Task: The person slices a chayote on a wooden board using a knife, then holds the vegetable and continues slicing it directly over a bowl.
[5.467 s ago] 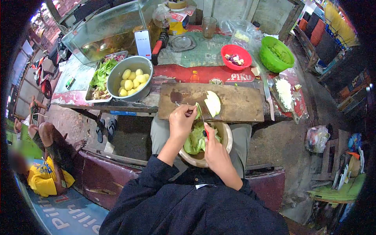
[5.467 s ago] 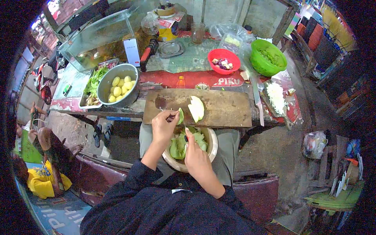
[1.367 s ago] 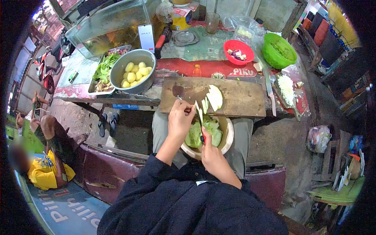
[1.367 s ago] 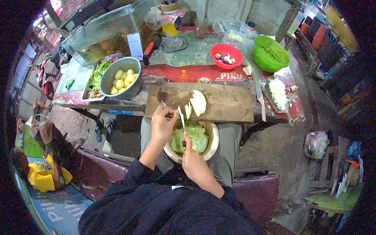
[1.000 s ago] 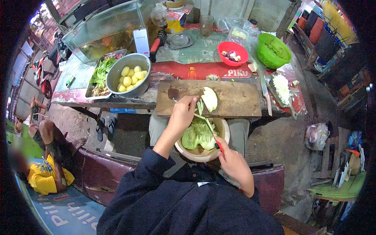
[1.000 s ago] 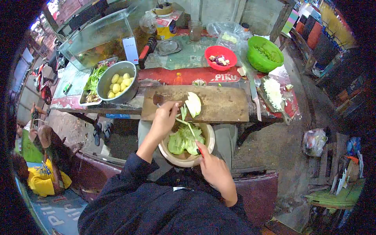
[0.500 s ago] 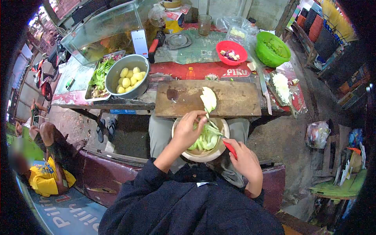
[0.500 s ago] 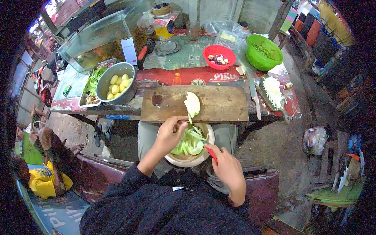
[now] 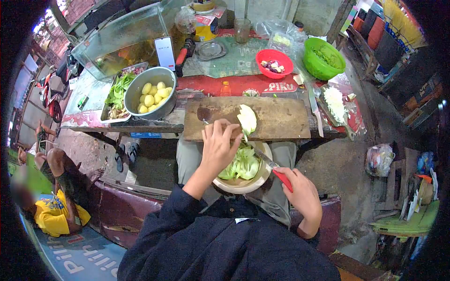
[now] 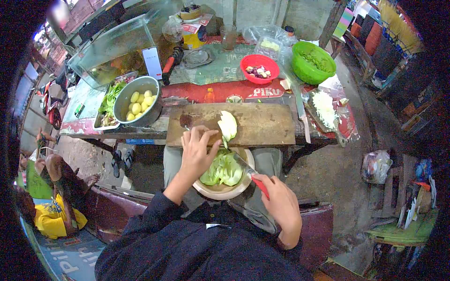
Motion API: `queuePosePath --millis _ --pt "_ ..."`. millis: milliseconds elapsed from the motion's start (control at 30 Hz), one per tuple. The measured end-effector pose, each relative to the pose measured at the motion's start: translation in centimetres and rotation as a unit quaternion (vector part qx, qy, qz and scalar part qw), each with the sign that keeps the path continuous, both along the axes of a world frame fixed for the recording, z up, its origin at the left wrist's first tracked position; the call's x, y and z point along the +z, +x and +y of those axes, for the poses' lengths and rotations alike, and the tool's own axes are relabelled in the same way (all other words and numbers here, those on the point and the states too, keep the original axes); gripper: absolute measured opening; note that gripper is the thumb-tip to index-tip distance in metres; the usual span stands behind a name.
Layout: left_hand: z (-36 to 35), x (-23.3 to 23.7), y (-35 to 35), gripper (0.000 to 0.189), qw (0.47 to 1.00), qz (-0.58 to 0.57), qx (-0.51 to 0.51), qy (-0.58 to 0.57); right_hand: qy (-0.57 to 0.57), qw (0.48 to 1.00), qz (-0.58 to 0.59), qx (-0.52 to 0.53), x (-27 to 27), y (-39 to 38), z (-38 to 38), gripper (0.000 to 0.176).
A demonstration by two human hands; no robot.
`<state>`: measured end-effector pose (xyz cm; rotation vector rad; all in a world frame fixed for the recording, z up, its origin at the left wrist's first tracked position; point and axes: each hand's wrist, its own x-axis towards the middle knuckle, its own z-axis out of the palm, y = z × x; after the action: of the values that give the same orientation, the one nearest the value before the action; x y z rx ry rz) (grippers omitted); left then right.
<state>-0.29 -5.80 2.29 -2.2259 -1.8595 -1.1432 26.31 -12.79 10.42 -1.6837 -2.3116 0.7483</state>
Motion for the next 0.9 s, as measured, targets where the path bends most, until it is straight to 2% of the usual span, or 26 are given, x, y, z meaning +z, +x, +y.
queuePosePath --millis 67,300,500,600,667,733,800,900 --pt "0.9 0.2 0.1 0.038 0.998 0.047 0.0 -0.053 -0.004 1.0 0.001 -0.005 -0.1 0.0 0.1 0.047" --pt "1.8 -0.6 0.1 0.045 0.997 0.068 -0.019 -0.037 -0.024 0.999 0.013 -0.019 -0.6 0.2 0.2 0.048" --pt "0.1 0.0 -0.4 0.028 0.996 0.034 -0.085 -0.005 -0.034 0.999 0.009 -0.031 -0.1 0.3 0.5 0.048" --pt "0.2 -0.3 -1.0 0.017 0.992 0.027 -0.121 -0.036 -0.017 0.999 0.014 -0.033 -0.6 0.8 0.6 0.049" --pt "1.9 0.2 -1.1 0.012 0.99 -0.045 -0.133 -0.034 -0.013 0.999 0.018 -0.034 -0.6 0.9 0.7 0.05" --pt "3.8 1.4 -1.5 0.014 0.989 -0.03 -0.138 -0.041 -0.006 0.999 0.021 -0.037 -0.6 1.0 0.6 0.05" --pt "5.6 2.1 -1.9 0.022 0.978 0.088 -0.185 0.025 -0.005 0.999 0.024 -0.038 -0.7 1.0 0.5 0.051" --pt "6.8 2.8 -2.5 0.023 0.97 0.127 -0.205 0.002 -0.021 0.998 0.033 -0.039 -0.5 1.3 0.3 0.05"
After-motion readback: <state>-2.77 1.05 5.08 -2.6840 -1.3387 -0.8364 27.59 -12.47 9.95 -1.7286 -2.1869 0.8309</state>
